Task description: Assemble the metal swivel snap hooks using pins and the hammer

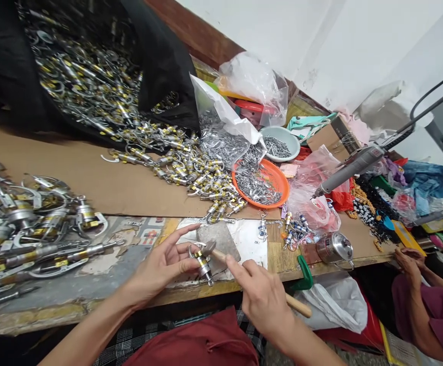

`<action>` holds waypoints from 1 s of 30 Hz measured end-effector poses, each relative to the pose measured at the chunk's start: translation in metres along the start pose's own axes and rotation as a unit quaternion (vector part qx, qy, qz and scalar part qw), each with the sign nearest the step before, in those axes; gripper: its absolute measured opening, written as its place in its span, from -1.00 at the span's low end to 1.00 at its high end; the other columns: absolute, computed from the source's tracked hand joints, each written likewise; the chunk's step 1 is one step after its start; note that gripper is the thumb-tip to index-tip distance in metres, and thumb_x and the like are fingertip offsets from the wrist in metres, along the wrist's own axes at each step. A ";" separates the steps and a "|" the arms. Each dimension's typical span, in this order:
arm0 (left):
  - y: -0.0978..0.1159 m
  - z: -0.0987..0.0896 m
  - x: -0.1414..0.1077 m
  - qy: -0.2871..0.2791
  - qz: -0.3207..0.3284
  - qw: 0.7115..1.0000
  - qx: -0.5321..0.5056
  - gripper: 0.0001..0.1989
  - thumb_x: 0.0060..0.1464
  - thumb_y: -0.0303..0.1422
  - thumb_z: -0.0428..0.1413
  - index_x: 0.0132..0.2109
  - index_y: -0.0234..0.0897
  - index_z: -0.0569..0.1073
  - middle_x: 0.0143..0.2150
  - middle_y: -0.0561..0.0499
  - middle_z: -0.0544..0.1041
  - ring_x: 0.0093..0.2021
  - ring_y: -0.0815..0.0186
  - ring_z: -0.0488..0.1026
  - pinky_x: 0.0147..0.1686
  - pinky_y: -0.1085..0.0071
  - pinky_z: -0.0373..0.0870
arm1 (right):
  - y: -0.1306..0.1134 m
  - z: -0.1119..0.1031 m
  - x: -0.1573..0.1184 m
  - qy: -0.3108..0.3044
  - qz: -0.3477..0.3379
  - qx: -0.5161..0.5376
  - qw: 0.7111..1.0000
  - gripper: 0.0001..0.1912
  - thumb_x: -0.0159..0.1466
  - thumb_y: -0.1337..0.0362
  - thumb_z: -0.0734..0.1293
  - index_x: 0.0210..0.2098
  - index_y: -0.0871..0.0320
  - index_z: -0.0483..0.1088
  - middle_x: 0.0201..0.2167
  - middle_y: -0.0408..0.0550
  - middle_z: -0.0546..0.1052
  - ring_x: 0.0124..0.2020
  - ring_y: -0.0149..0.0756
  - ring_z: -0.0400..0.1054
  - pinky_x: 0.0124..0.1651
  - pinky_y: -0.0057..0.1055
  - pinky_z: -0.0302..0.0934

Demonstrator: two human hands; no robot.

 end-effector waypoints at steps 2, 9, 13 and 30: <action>0.001 0.000 0.001 0.005 0.003 1.000 0.001 -0.10 -0.32 -0.38 0.34 0.18 -0.28 0.09 -0.44 0.11 0.48 -0.50 0.33 0.46 -0.49 0.41 0.43 | 0.001 -0.008 -0.002 0.046 0.005 0.009 0.999 -0.40 0.27 0.53 0.05 0.26 0.04 0.01 -0.31 -0.03 0.44 -0.35 -0.33 0.37 -0.32 -0.47 0.31; -0.002 -0.005 0.004 0.014 0.019 1.000 0.016 -0.12 -0.31 -0.36 0.33 0.17 -0.26 0.12 -0.44 0.10 0.49 -0.51 0.32 0.47 -0.49 0.39 0.45 | 0.007 0.007 -0.015 0.014 0.047 0.051 0.998 -0.45 0.28 0.48 0.05 0.24 0.03 0.06 -0.33 -0.05 0.44 -0.37 -0.35 0.38 -0.31 -0.48 0.32; 0.001 -0.003 0.000 0.016 0.017 0.999 0.036 -0.13 -0.28 -0.35 0.32 0.18 -0.26 0.10 -0.41 0.08 0.49 -0.46 0.30 0.48 -0.44 0.38 0.45 | 0.058 0.010 -0.013 0.085 0.131 0.121 0.980 -0.53 0.28 0.33 0.18 0.19 0.06 0.18 -0.21 -0.02 0.47 -0.25 -0.30 0.40 -0.21 -0.41 0.34; 0.076 -0.076 -0.068 0.229 0.279 0.921 0.148 -0.26 -0.22 -0.28 0.29 0.13 0.09 0.18 -0.23 0.06 0.52 -0.08 0.00 0.44 0.01 0.01 0.34 | 0.006 0.037 0.014 0.191 -0.035 0.046 0.980 -0.34 0.18 0.19 0.30 0.23 0.06 0.05 0.17 0.12 0.12 0.19 0.06 0.01 0.13 0.10 0.07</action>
Point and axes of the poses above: each hand's wrist, its own x-axis towards the middle knuckle, its own z-axis out of the palm, y = z × x, the point moved 10 cm from there along x, towards the middle knuckle
